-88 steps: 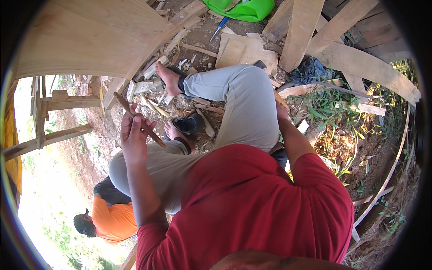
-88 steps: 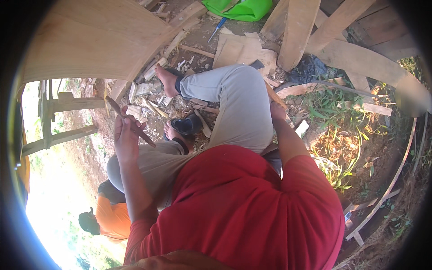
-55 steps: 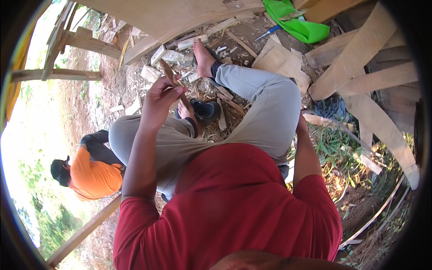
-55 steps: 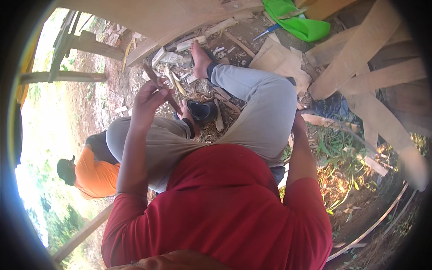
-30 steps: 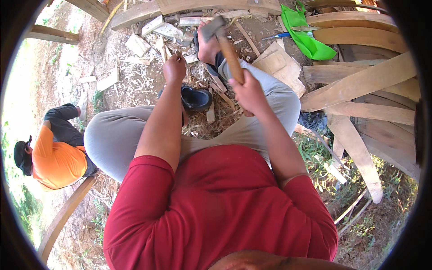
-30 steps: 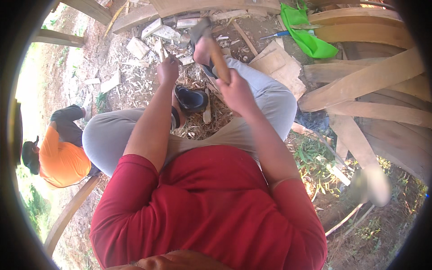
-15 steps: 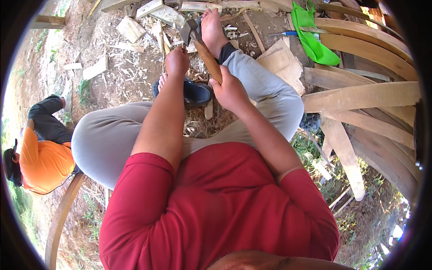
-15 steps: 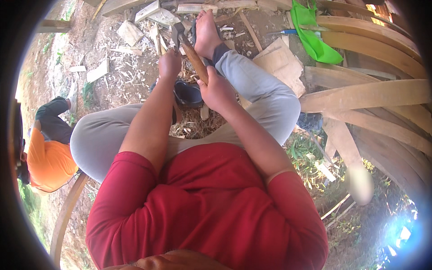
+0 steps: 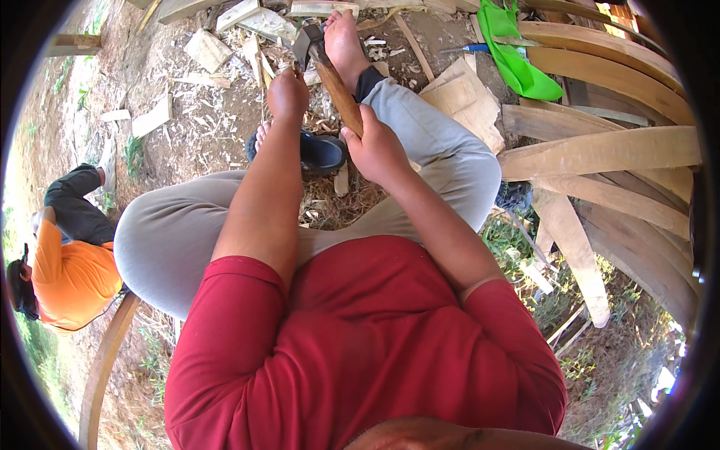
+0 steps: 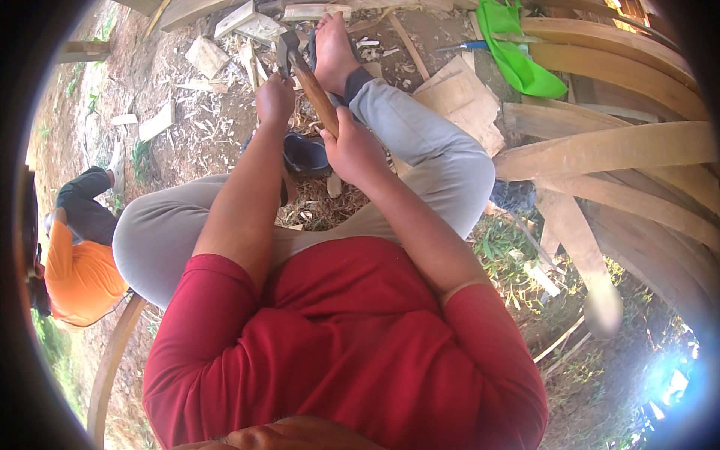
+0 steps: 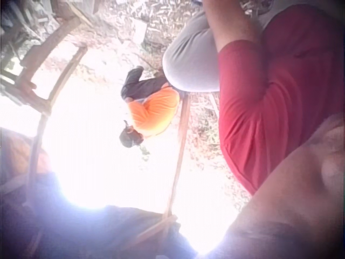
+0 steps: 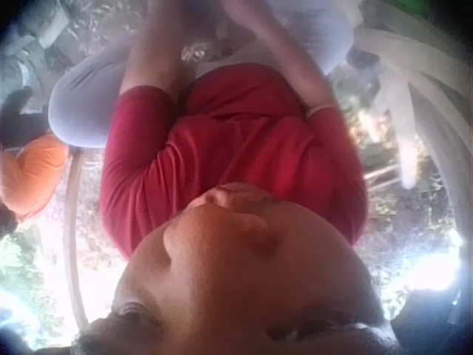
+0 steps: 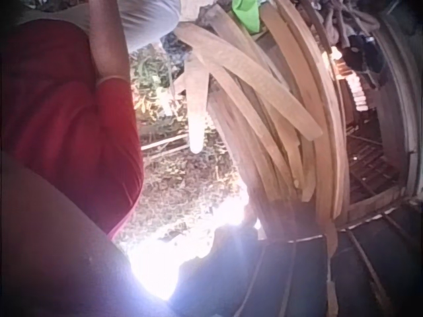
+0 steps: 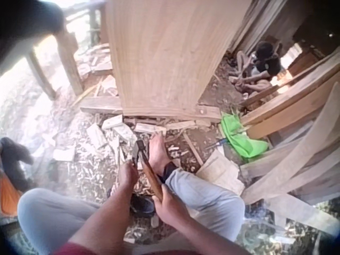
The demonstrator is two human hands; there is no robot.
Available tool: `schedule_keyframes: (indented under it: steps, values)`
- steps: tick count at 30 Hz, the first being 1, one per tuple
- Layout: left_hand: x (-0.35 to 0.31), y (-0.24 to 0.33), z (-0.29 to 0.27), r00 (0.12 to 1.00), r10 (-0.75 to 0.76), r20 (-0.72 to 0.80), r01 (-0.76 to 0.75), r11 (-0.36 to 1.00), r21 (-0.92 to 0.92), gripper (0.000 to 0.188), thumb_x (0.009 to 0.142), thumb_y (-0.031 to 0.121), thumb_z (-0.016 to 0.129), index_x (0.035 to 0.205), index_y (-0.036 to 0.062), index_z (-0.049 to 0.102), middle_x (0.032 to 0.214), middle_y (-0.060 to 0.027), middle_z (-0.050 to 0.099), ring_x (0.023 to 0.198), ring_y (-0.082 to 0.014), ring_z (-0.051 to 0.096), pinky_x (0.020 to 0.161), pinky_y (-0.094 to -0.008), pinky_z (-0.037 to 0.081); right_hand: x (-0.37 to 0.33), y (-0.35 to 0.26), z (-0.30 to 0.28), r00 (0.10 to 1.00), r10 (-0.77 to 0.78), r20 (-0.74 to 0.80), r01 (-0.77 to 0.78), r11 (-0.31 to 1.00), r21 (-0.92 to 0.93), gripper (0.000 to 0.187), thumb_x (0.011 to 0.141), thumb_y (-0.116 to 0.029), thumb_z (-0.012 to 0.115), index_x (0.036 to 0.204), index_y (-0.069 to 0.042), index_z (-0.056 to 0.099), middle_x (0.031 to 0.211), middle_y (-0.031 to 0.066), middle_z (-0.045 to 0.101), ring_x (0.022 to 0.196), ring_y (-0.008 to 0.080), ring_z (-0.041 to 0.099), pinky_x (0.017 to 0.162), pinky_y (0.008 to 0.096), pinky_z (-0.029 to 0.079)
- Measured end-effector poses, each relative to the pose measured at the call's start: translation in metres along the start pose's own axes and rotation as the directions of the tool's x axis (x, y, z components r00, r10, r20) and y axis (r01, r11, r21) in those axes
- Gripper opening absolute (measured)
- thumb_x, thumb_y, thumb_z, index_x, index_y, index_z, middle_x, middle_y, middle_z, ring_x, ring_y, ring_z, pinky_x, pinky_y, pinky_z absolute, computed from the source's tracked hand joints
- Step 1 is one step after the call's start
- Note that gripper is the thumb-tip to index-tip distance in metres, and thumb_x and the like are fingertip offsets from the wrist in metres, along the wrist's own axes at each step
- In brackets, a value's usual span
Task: The person holds a small metal component and uses an axe to shape or refine a small piece of wood, then uses a hammer to strike the component and the wood piece together.
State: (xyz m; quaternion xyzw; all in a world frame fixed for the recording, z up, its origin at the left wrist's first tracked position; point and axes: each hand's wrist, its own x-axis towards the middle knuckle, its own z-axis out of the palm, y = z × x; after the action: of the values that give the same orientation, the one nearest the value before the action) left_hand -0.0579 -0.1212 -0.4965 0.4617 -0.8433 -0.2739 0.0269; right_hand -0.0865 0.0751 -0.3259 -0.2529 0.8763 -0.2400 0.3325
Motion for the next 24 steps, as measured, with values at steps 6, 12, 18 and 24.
schedule_keyframes:
  steps: [6,12,18,24]
  values:
    - [-0.003,0.007,-0.004,0.996,-0.011,0.084,0.014,0.999,-0.031,0.028,0.101,0.026,0.059,0.109,0.0003,0.069,0.104,-0.0259,0.075,0.103,-0.0424,0.072,0.089,-0.0527,0.056,0.006,0.009,0.009,0.999,-0.029,-0.045,0.028,0.999,-0.016,0.049,0.102,-0.026,0.064,0.140,0.001,0.048,0.109,0.0308,0.071,0.103,0.0505,0.068,0.086,0.0568,0.054]
    - [0.006,-0.011,0.001,0.953,-0.100,0.286,0.237,0.833,-0.501,0.056,0.105,0.037,0.047,0.146,-0.0002,0.055,0.136,-0.0268,0.065,0.122,-0.0400,0.067,0.099,-0.0521,0.055,0.005,0.009,0.006,0.999,-0.028,-0.042,0.027,0.999,-0.018,0.050,0.102,-0.025,0.064,0.141,0.001,0.047,0.111,0.0299,0.071,0.105,0.0497,0.068,0.087,0.0565,0.054]
    - [-0.004,-0.003,-0.024,0.824,-0.119,0.554,0.566,0.228,-0.792,0.080,0.108,0.048,0.053,0.164,-0.0015,0.026,0.162,-0.0284,0.038,0.141,-0.0375,0.054,0.108,-0.0509,0.053,0.001,0.017,0.013,0.996,-0.067,-0.051,0.065,0.997,-0.040,0.044,0.103,-0.025,0.061,0.136,0.000,0.045,0.103,0.0266,0.072,0.098,0.0478,0.070,0.083,0.0578,0.055]
    - [0.001,-0.012,-0.027,0.823,-0.157,0.546,0.565,0.132,-0.814,0.065,0.106,0.036,0.061,0.155,-0.0021,0.043,0.152,-0.0275,0.051,0.134,-0.0370,0.060,0.106,-0.0454,0.056,0.000,0.018,0.014,0.998,-0.051,-0.038,0.050,0.999,-0.012,0.048,0.101,-0.024,0.065,0.138,0.001,0.047,0.107,0.0293,0.071,0.101,0.0494,0.068,0.084,0.0572,0.053]
